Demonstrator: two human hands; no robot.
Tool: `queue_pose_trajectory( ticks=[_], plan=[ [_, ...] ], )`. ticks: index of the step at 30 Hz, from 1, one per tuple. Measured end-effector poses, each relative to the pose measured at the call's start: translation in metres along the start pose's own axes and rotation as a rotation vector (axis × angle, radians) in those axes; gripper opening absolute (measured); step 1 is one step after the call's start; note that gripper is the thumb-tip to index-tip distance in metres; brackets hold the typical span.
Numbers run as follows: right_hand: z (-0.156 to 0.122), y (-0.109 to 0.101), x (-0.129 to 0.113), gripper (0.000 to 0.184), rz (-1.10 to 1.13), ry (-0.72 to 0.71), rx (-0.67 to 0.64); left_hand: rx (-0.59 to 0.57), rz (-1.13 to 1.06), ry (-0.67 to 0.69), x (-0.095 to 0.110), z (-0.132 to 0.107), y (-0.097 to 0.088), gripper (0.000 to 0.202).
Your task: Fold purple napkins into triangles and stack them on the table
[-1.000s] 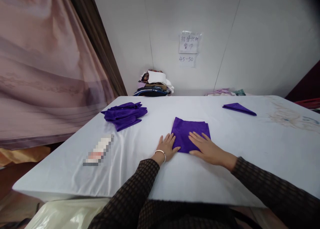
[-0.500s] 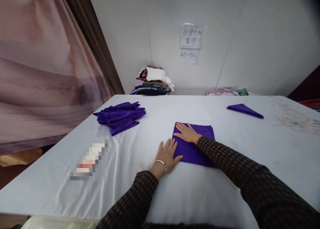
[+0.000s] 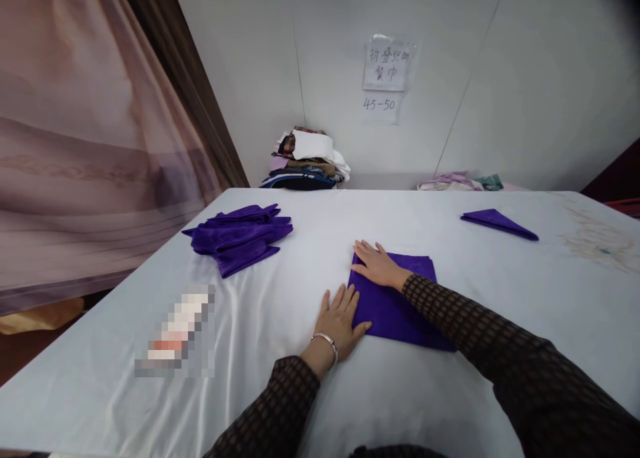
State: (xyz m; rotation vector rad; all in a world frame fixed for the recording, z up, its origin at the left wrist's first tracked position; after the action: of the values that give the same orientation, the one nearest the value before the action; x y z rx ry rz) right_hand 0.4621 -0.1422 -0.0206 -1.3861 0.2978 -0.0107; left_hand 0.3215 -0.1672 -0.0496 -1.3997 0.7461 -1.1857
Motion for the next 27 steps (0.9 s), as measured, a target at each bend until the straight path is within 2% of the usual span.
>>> queue_pose_trajectory(
  ticks=[3,5,14,22,25,27],
  plan=[
    [-0.004,0.007,-0.018,0.071,0.024,-0.12,-0.048,-0.001,0.005,0.005,0.001,0.0,0.0,0.073],
    [-0.003,0.014,-0.021,0.07,0.033,-0.154,-0.085,-0.002,0.01,0.006,0.001,0.0,0.0,0.073],
    [0.03,0.025,0.011,0.069,0.005,-0.057,-0.074,-0.007,-0.041,0.0,0.001,-0.002,0.0,0.073],
    [0.046,0.029,0.028,0.062,-0.008,-0.073,-0.052,-0.013,-0.093,-0.027,0.005,-0.008,-0.01,0.072],
    [0.053,0.024,0.037,0.062,-0.014,-0.014,-0.032,-0.022,-0.109,-0.021,0.007,-0.01,-0.011,0.07],
    [0.05,0.016,0.031,0.063,-0.019,-0.021,0.014,-0.015,-0.133,-0.015,0.007,-0.011,-0.012,0.067]
  ],
)
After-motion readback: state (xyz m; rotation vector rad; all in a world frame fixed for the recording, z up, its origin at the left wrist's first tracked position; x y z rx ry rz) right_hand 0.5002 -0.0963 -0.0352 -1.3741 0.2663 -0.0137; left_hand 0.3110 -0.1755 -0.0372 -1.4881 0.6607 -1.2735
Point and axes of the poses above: each hand's wrist, its own z-axis towards the middle knuckle, its own y-axis out of the palm, x = y × z, the point moved 9 cm from there along z, towards the middle knuckle, and after that the axes turned 8 degrees about x, right-handed, at the moved point
